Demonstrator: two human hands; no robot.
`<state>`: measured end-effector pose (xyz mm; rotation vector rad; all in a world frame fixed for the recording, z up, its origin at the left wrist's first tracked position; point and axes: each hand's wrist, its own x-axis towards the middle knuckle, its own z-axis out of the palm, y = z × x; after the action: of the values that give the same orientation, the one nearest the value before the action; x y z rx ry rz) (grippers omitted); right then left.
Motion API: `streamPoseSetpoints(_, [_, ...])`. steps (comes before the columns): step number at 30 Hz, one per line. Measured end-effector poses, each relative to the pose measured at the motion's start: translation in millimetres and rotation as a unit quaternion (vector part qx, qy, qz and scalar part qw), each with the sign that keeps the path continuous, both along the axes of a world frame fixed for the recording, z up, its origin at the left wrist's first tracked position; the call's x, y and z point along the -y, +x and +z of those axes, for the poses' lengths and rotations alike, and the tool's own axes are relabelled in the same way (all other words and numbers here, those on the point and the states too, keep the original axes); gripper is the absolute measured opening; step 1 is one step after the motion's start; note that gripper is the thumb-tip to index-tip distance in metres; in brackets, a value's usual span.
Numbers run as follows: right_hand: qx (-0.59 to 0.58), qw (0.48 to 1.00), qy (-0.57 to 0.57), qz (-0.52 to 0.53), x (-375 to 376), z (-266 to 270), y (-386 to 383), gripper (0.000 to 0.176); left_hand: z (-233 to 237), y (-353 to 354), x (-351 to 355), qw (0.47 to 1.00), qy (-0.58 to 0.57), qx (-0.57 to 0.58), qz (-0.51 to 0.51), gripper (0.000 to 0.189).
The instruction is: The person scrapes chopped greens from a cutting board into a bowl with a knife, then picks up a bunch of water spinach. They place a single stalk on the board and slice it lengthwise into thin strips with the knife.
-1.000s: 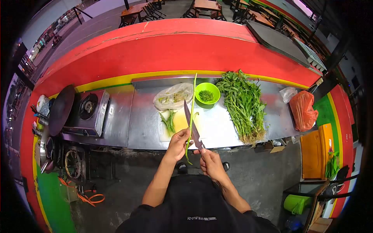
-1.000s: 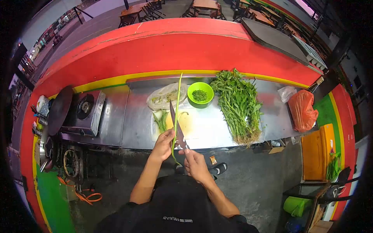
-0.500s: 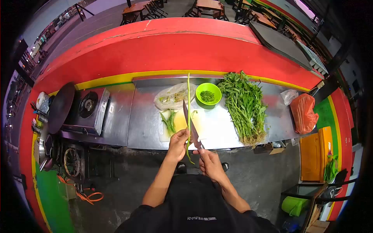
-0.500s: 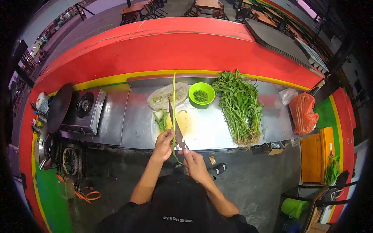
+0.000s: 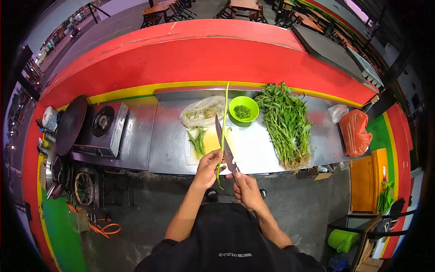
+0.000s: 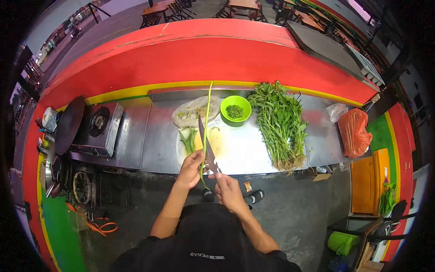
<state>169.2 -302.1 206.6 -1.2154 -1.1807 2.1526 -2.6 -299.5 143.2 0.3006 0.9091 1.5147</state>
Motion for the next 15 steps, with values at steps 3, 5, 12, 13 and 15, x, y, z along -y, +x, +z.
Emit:
streamPoseSetpoints(3, [-0.012,1.0,0.0,-0.002,1.9,-4.1,-1.1,0.04,-11.4,-0.3,1.3,1.0,0.012,0.004,0.0,0.019])
streamPoseSetpoints(5, [-0.012,1.0,0.0,0.001,2.9,-6.9,-0.8,0.04,-14.0,-0.7,2.2,1.0,0.018,0.005,-0.001,0.019])
streamPoseSetpoints(12, [-0.014,1.0,0.023,0.007,7.8,-9.0,1.8,0.039,-9.7,-6.1,0.7,0.999,0.029,0.037,-0.003,0.018])
streamPoseSetpoints(13, [-0.014,1.0,0.023,0.006,8.3,-8.1,2.2,0.039,-8.7,-6.1,0.2,0.999,0.027,0.039,-0.001,0.018])
streamPoseSetpoints(15, [-0.006,0.999,0.031,0.013,9.3,-5.3,3.5,0.038,-5.9,-6.7,-0.5,0.999,0.02,0.032,-0.003,0.018])
